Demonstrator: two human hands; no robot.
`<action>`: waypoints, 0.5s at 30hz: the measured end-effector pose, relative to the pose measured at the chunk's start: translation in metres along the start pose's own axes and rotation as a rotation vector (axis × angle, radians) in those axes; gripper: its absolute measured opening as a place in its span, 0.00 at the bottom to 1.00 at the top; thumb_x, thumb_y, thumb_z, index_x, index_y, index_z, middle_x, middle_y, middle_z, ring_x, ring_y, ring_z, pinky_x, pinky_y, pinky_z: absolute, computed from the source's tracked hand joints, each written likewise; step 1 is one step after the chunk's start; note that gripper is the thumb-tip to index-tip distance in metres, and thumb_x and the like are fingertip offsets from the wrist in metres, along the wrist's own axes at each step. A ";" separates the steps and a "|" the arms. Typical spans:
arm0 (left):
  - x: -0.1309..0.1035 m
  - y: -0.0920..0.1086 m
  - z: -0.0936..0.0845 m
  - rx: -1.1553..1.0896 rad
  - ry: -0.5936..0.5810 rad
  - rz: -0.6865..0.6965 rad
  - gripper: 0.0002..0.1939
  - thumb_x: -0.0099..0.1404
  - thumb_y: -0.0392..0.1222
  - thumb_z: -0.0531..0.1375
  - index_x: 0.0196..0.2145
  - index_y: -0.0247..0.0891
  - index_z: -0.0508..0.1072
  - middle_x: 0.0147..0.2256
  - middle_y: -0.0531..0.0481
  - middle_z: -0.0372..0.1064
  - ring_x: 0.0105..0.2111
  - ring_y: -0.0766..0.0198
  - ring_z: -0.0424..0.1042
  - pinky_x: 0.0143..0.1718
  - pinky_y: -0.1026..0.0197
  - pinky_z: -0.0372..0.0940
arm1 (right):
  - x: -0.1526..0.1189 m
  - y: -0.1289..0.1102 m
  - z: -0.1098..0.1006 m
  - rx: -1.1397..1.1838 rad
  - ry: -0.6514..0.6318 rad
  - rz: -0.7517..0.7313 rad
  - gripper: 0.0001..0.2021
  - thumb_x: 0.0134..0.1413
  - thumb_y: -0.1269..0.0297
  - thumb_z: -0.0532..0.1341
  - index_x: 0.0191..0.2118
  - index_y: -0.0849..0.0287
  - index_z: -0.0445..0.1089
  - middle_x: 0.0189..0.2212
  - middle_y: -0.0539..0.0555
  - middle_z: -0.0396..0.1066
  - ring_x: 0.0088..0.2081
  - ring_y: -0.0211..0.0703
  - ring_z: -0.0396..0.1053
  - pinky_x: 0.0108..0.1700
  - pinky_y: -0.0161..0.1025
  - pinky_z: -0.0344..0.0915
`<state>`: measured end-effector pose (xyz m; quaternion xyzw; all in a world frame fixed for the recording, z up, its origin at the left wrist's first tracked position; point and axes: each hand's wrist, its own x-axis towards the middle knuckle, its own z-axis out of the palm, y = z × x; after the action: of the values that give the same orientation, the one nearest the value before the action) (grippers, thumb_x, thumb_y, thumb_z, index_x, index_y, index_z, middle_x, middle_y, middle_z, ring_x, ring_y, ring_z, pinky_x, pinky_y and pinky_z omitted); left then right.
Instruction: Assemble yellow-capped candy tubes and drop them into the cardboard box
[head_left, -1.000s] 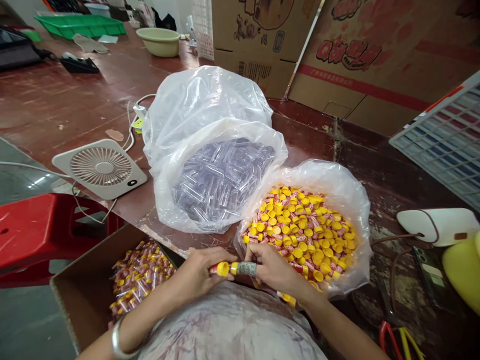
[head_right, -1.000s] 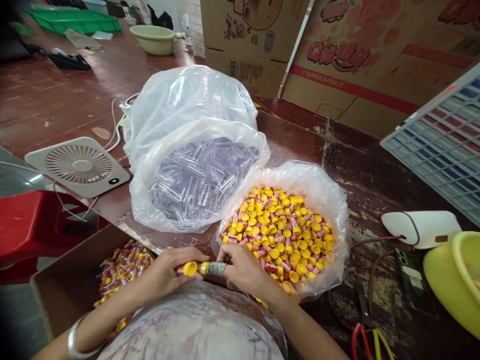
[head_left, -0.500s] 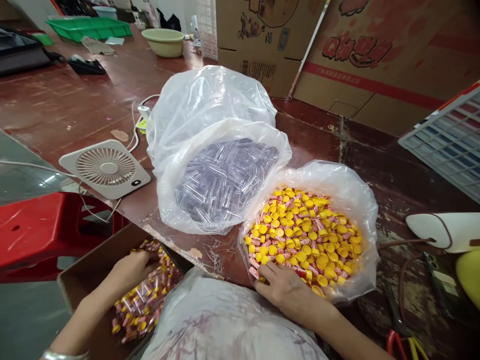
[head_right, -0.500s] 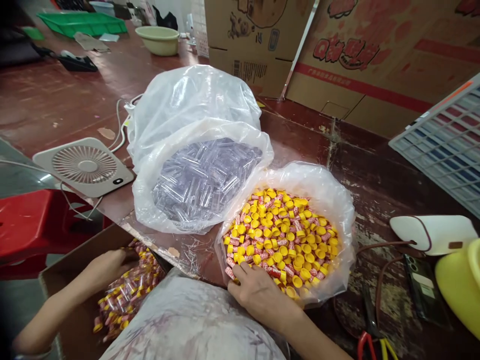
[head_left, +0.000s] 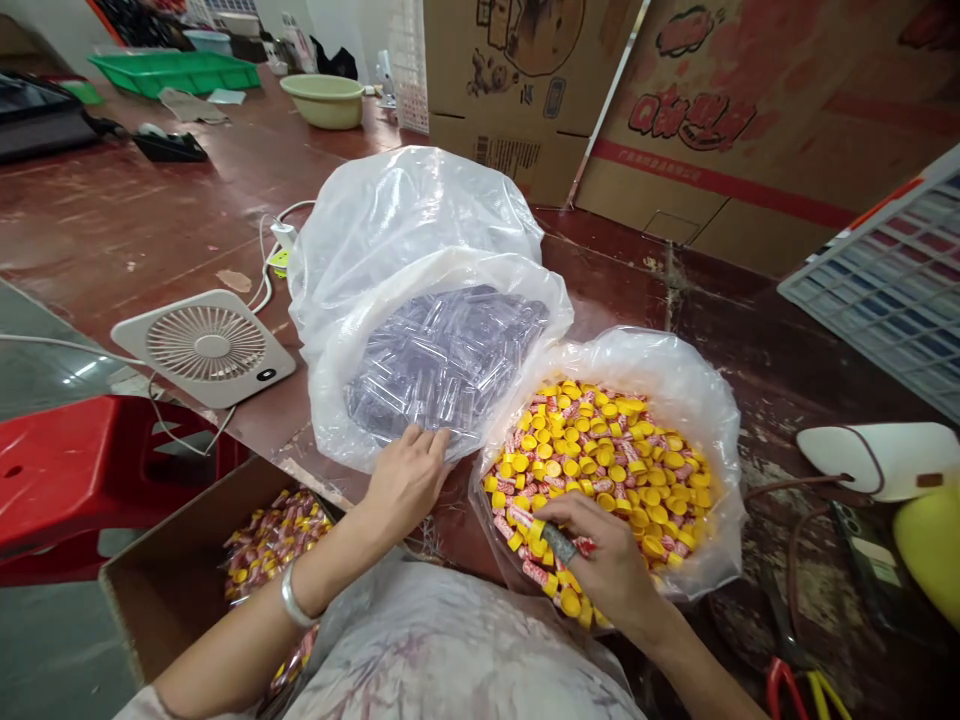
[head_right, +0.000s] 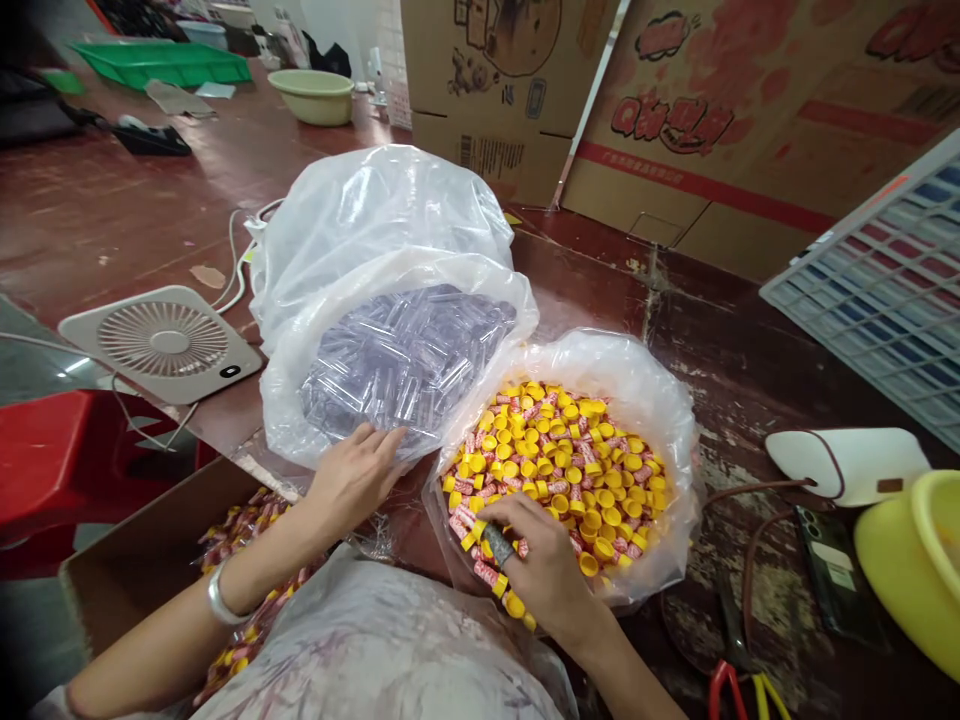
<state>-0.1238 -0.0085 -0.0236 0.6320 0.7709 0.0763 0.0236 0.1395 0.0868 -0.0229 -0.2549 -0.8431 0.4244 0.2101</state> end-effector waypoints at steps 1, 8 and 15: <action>-0.003 -0.001 -0.002 -0.057 0.002 0.000 0.12 0.69 0.39 0.62 0.48 0.32 0.76 0.37 0.40 0.75 0.42 0.49 0.71 0.41 0.54 0.68 | 0.003 -0.003 -0.002 0.086 0.051 0.081 0.10 0.58 0.74 0.60 0.42 0.55 0.75 0.39 0.53 0.77 0.42 0.42 0.76 0.45 0.37 0.72; -0.036 0.006 -0.028 -0.753 -0.171 0.158 0.14 0.75 0.44 0.56 0.55 0.43 0.74 0.45 0.46 0.73 0.43 0.61 0.74 0.46 0.60 0.69 | 0.026 -0.023 0.002 0.549 -0.048 0.411 0.13 0.51 0.55 0.71 0.38 0.59 0.76 0.35 0.54 0.79 0.38 0.44 0.76 0.41 0.40 0.73; -0.040 0.029 -0.033 -0.953 -0.266 0.211 0.12 0.74 0.42 0.58 0.51 0.39 0.75 0.44 0.46 0.78 0.44 0.62 0.77 0.48 0.61 0.69 | 0.028 -0.024 0.011 0.573 -0.256 0.554 0.10 0.45 0.62 0.69 0.26 0.59 0.68 0.22 0.46 0.68 0.22 0.33 0.64 0.24 0.31 0.60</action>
<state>-0.0920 -0.0452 0.0107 0.6299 0.5725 0.3403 0.3995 0.1052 0.0848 -0.0059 -0.3486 -0.6098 0.7104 0.0440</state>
